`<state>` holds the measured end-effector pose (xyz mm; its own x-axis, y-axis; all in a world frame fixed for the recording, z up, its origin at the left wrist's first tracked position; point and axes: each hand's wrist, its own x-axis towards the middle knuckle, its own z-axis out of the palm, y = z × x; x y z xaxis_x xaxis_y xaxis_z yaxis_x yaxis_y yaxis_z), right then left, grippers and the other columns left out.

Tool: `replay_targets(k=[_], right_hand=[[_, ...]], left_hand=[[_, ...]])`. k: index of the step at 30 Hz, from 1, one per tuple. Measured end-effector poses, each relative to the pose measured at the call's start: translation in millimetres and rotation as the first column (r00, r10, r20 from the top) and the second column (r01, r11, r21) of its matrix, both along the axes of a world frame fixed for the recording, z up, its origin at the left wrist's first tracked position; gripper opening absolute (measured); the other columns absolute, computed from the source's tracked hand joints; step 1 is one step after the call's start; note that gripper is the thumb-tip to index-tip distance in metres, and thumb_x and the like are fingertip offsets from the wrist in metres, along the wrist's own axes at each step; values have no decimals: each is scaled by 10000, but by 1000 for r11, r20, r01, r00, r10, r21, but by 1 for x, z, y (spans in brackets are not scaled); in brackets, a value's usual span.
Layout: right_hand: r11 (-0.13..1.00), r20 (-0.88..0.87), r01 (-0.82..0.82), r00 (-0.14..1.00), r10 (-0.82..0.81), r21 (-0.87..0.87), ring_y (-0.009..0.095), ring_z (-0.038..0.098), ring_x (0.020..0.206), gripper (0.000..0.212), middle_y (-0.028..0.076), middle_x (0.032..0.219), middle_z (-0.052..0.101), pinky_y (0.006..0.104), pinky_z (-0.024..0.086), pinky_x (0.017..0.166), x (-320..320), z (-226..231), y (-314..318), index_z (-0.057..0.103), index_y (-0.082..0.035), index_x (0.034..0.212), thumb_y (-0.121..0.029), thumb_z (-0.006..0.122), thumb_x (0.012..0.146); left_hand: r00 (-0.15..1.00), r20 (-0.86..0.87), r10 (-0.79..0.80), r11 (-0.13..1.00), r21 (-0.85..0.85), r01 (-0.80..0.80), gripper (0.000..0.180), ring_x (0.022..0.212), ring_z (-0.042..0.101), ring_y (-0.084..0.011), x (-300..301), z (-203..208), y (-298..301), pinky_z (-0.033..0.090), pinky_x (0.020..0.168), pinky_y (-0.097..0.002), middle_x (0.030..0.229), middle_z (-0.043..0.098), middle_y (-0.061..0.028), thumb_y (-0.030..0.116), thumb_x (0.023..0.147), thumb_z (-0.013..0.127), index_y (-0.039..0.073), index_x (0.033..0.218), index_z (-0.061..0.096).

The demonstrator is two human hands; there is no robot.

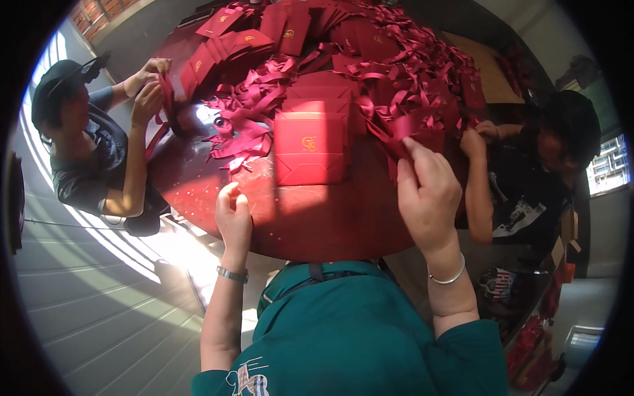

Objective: The person ties decorative ribbons onto small red gift bags by hand.

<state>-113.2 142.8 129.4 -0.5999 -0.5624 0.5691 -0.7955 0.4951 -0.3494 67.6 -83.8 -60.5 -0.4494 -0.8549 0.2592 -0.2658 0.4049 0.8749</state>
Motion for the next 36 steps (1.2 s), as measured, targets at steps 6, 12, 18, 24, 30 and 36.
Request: replay_targets(k=[6,12,18,24,30,36], right_hand=[[848,390,-379,892,228,370,370,530,1150,571,231,1283,541,433,448,968,61,-73,-20,541,13,1256,-325,685,818],[765,541,-581,752,376,277,357,552,1135,453,213,1231,583,419,444,979,61,-104,-33,575,21,1215,-210,671,837],[837,342,-546,792,506,25,357,569,1125,412,208,1196,605,416,455,969,49,-68,-59,574,17,1219,-66,655,824],[700,322,-665,624,712,-261,342,603,1090,432,192,1158,629,400,491,916,36,-35,-93,527,12,1278,-63,623,863],[710,520,-678,545,658,-188,297,668,907,378,161,1029,658,346,537,773,23,-19,-70,544,7,1247,-89,626,891],[831,416,-550,737,532,-89,178,668,815,203,103,870,666,280,528,696,-1,2,-30,632,15,1084,-46,628,890]], left_hand=[[894,398,207,930,-364,-53,245,974,547,-330,-23,8,-48,453,838,-425,974,596,-138,133,789,682,51,1019,659],[943,300,143,929,-370,-23,73,865,589,-314,-17,3,-60,471,766,-415,878,624,-108,119,801,676,66,846,655],[984,4,-179,905,-391,166,80,728,599,-316,-19,84,-19,482,674,-414,779,614,-125,9,805,614,46,875,626],[864,31,-502,727,-526,441,146,726,606,-320,-26,145,20,490,637,-399,774,606,-143,-60,772,598,10,900,590],[812,-191,-552,828,-243,506,260,789,647,-318,-30,140,47,521,662,-369,848,631,-164,-131,754,594,9,970,561],[711,-299,-636,736,39,676,240,827,665,-190,-41,146,38,526,713,-295,934,659,-114,-52,856,597,-8,1091,570]])
